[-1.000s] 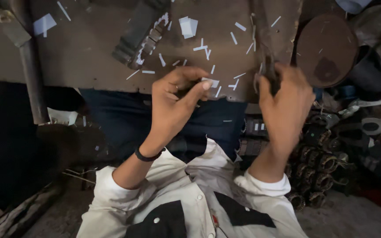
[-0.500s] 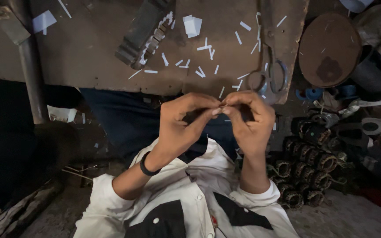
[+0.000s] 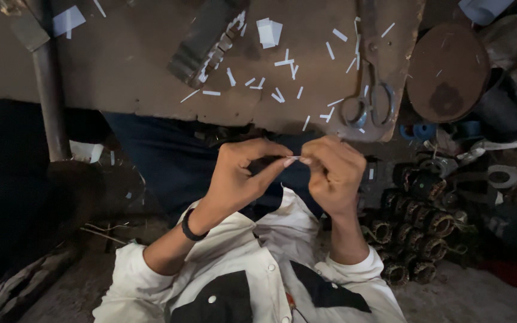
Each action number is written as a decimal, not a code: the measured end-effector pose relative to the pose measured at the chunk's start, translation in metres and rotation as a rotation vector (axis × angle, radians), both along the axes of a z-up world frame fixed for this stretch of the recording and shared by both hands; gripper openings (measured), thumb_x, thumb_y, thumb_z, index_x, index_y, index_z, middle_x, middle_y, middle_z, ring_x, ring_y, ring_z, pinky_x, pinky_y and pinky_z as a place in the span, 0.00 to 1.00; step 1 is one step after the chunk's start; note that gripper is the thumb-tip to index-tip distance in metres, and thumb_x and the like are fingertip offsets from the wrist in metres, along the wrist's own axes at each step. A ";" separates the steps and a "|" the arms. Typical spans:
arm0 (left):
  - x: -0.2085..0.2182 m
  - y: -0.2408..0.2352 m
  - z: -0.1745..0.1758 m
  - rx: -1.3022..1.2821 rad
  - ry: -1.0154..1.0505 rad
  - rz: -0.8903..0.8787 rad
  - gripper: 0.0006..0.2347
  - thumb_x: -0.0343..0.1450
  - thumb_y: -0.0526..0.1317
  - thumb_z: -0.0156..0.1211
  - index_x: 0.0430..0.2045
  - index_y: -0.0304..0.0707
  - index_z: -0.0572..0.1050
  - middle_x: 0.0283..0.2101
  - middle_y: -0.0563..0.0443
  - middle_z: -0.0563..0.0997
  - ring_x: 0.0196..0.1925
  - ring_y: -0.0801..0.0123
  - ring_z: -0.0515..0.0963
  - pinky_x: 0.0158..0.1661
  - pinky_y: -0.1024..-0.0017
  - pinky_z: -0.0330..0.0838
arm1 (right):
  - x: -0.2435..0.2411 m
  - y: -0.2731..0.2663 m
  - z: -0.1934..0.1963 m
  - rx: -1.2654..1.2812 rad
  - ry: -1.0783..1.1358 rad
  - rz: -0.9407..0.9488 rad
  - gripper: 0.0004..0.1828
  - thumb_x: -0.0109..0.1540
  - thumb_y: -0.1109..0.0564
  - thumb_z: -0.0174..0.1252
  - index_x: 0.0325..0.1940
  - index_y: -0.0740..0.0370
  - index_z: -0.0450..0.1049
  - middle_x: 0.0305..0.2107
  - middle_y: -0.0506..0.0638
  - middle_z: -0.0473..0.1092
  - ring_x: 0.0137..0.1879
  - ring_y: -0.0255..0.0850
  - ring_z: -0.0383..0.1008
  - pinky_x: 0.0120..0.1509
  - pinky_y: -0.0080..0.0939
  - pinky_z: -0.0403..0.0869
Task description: The person inserts white paper strips into the slots of a metal stator core, trimming the strips with shears and folding them by hand before sliding them into the channels.
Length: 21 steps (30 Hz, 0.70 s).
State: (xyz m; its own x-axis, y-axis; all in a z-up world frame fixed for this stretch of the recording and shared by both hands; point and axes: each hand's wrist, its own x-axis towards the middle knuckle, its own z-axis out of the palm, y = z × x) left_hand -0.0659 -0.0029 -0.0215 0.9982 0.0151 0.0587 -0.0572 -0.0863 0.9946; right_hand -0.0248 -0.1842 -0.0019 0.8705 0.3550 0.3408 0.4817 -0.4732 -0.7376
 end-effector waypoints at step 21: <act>-0.017 0.027 -0.017 -0.576 0.478 -0.082 0.02 0.72 0.28 0.62 0.29 0.29 0.78 0.26 0.50 0.81 0.23 0.78 0.79 0.22 0.81 0.72 | -0.022 0.016 -0.037 0.066 -0.081 0.116 0.17 0.54 0.76 0.57 0.43 0.68 0.82 0.40 0.56 0.78 0.42 0.43 0.83 0.47 0.36 0.81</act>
State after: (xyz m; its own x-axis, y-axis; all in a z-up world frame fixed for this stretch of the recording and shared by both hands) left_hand -0.0830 0.0245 -0.0388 0.9123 -0.1628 -0.3756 0.4079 0.4415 0.7992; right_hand -0.0468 -0.1681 -0.0390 0.7936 0.4261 0.4343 0.5897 -0.3631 -0.7214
